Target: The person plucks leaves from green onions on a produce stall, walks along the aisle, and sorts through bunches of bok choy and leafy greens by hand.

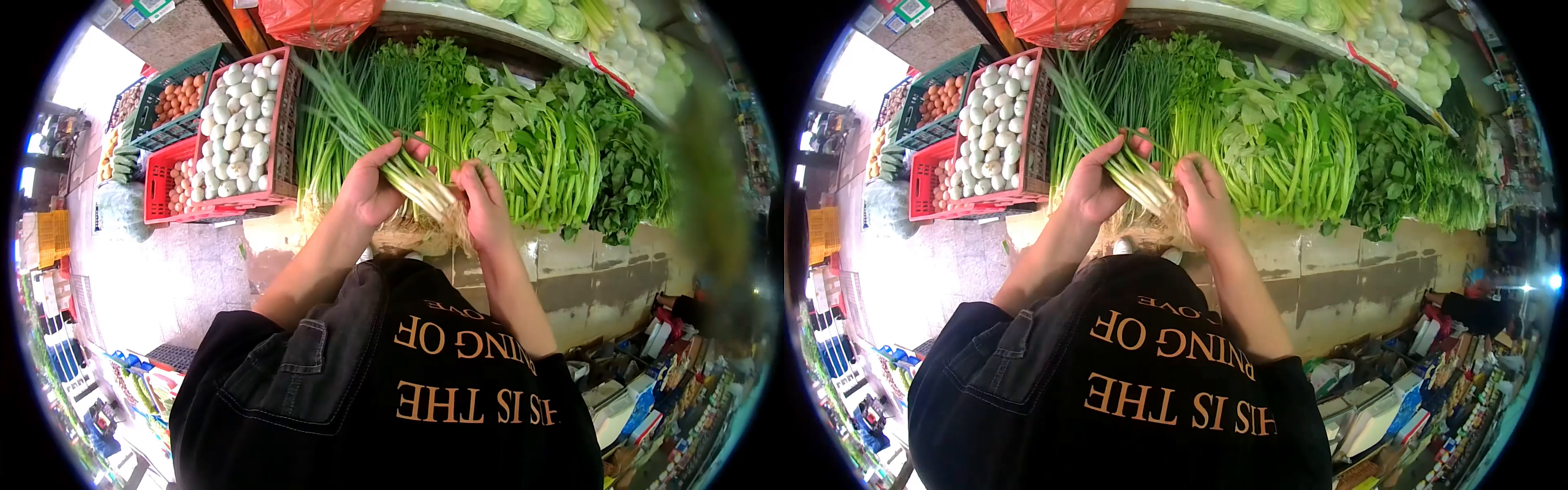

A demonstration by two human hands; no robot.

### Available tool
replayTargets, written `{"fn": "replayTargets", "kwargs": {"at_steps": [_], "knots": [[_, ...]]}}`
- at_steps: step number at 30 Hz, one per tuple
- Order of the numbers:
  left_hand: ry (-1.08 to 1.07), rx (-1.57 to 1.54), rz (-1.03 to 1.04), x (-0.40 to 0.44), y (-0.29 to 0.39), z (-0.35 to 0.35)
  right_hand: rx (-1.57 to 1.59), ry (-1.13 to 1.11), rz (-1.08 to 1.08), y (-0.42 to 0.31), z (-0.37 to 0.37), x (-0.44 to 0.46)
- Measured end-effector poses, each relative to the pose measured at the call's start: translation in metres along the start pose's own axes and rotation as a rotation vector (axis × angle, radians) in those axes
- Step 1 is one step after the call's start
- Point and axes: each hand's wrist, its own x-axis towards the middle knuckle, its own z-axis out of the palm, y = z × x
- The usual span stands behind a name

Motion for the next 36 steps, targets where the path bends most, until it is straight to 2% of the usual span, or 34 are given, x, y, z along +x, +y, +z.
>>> {"fn": "replayTargets", "kwargs": {"at_steps": [3, 6, 9, 11, 13, 16, 19, 20, 23, 24, 28, 31, 32, 35, 36], "knots": [[-0.018, -0.120, -0.097, 0.011, 0.010, -0.013, -0.263, 0.103, -0.165, 0.011, 0.002, -0.010], [-0.024, -0.128, -0.107, 0.020, 0.014, -0.024, -0.069, 0.288, 0.041, 0.002, 0.004, -0.030], [0.009, -0.077, -0.104, 0.023, 0.014, -0.032, 0.252, 0.228, -0.125, 0.005, -0.013, -0.051], [0.074, 0.010, -0.110, 0.018, 0.015, -0.022, 0.231, 0.297, -0.175, 0.000, -0.025, -0.061], [0.045, -0.018, -0.095, 0.023, 0.011, -0.031, 0.224, 0.415, -0.220, -0.016, -0.028, -0.070], [-0.004, -0.025, -0.052, 0.023, 0.016, -0.027, 0.370, 0.400, -0.290, -0.037, -0.057, -0.075], [-0.110, 0.030, -0.045, 0.023, 0.021, -0.027, 0.337, 0.434, -0.349, -0.053, -0.069, -0.074], [-0.114, 0.039, -0.042, 0.022, 0.019, -0.027, 0.291, 0.066, -0.426, -0.049, -0.098, -0.072], [-0.041, 0.070, 0.096, 0.013, 0.004, -0.009, -0.082, 0.452, -0.550, -0.064, -0.093, -0.064], [-0.047, 0.095, 0.115, 0.010, -0.002, -0.005, -0.115, 0.560, -0.580, -0.073, -0.083, -0.061], [-0.179, 0.124, 0.143, 0.006, -0.021, 0.011, -0.083, 0.161, -0.525, -0.092, -0.111, -0.052], [-0.252, 0.153, 0.146, 0.004, -0.035, 0.023, -0.206, 0.074, -0.363, -0.094, -0.104, -0.040], [-0.264, 0.149, 0.133, 0.004, -0.038, 0.026, -0.211, 0.140, -0.250, -0.092, -0.092, -0.037], [-0.259, 0.157, 0.105, -0.003, -0.053, 0.039, -0.490, -0.051, -0.133, -0.087, -0.078, -0.027], [-0.239, 0.161, 0.108, -0.004, -0.057, 0.041, -0.550, -0.110, -0.165, -0.085, -0.070, -0.026]]}}
